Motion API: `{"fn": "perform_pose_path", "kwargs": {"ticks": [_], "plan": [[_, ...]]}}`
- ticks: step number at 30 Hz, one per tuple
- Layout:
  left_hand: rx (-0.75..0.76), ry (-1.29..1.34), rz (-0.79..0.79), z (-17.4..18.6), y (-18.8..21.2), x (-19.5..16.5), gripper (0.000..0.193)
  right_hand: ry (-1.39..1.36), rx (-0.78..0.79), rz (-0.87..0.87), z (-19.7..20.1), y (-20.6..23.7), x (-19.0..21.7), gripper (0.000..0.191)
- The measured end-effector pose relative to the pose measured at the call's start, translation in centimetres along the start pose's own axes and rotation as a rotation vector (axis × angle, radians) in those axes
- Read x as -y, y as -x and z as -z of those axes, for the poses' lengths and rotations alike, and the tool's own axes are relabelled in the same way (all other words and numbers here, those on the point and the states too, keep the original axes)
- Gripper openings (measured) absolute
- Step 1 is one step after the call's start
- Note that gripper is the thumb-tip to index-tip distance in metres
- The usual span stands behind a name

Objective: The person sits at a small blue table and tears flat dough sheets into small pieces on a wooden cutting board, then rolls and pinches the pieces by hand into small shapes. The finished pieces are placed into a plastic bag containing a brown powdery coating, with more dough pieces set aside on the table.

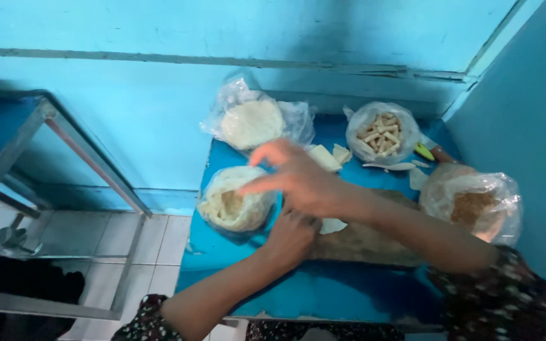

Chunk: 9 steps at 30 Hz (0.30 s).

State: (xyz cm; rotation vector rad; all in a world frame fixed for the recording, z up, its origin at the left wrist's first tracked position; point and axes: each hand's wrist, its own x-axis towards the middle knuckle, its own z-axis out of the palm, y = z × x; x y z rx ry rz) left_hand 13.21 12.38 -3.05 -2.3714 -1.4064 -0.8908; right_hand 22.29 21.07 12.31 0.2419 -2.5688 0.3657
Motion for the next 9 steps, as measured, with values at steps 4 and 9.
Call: {"fn": "perform_pose_path", "kwargs": {"ticks": [4, 9], "plan": [[-0.131, 0.159, 0.098, -1.4, 0.0, -0.1, 0.038, 0.438, 0.382, -0.05, -6.3, -5.9, 1.5, 0.013], [0.0, 0.162, 0.209, -1.5, -0.5, 0.1, 0.032, 0.354, 0.55, -0.186, -9.1, -6.9, 0.6, 0.006]]}}
